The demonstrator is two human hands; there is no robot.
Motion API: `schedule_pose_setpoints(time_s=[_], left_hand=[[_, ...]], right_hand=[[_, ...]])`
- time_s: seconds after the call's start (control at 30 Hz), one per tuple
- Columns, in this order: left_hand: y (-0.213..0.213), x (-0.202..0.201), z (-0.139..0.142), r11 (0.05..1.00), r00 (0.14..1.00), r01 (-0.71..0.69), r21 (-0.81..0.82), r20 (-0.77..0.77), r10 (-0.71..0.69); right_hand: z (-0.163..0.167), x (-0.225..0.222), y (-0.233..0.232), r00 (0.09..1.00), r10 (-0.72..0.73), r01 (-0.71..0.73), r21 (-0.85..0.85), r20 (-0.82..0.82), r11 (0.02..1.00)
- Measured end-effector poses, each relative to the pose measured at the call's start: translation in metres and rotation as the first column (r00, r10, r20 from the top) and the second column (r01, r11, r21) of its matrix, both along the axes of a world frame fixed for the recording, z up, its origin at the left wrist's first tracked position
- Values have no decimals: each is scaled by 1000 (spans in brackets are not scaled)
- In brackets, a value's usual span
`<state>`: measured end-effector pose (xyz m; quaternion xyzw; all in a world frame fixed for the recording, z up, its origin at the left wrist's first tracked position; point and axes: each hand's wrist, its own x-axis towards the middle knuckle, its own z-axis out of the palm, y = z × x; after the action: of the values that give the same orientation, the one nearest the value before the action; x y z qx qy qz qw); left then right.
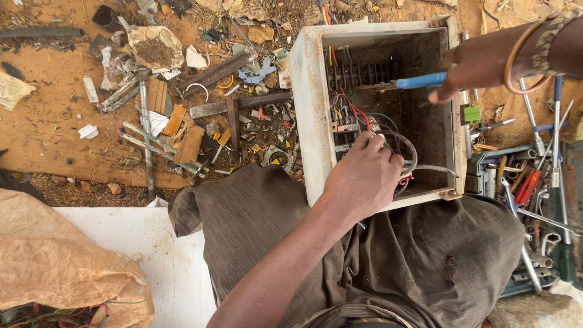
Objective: The person sits on the ground and uses pliers to remove wires and components from an open electrical box resting on their lap. They repeatedly pull and cut wires, placing removed pieces into a nearby sack.
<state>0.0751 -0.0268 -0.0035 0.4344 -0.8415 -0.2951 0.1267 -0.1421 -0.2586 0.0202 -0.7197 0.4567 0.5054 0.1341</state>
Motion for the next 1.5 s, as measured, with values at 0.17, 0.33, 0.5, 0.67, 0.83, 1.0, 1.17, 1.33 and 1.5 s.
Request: schedule_pose_setpoints(time_s=[0.17, 0.33, 0.5, 0.67, 0.83, 1.0, 1.17, 1.33, 1.5], left_hand=[[-3, 4, 3, 999, 999, 33, 34, 11, -33], [-6, 10, 5, 996, 998, 67, 67, 10, -67], [-3, 15, 0, 998, 998, 61, 8, -7, -61], [-2, 16, -7, 993, 998, -16, -113, -63, 9], [-1, 17, -9, 992, 992, -45, -117, -123, 30], [-4, 14, -9, 999, 997, 54, 5, -51, -54], [-4, 12, -4, 999, 996, -17, -47, -83, 13], [-3, 12, 0, 1000, 999, 30, 5, -19, -30], [-4, 12, -2, 1000, 1000, 18, -22, -16, -19]], right_hand=[[-2, 9, 8, 976, -127, 127, -8, -175, 992], [7, 12, 20, 947, 26, -46, -53, -321, 998], [10, 9, 30, 969, -21, 12, -40, -245, 999], [10, 6, 30, 940, -42, 4, -113, -338, 994], [4, -9, 15, 891, 191, -242, -74, -411, 968], [1, -12, -14, 852, 386, -433, -60, -354, 900], [4, -9, -11, 819, 504, -565, -230, -273, 793], [-9, -25, 10, 852, 325, -462, -296, -411, 836], [-18, -35, 0, 603, 653, -786, -196, -458, 587]])
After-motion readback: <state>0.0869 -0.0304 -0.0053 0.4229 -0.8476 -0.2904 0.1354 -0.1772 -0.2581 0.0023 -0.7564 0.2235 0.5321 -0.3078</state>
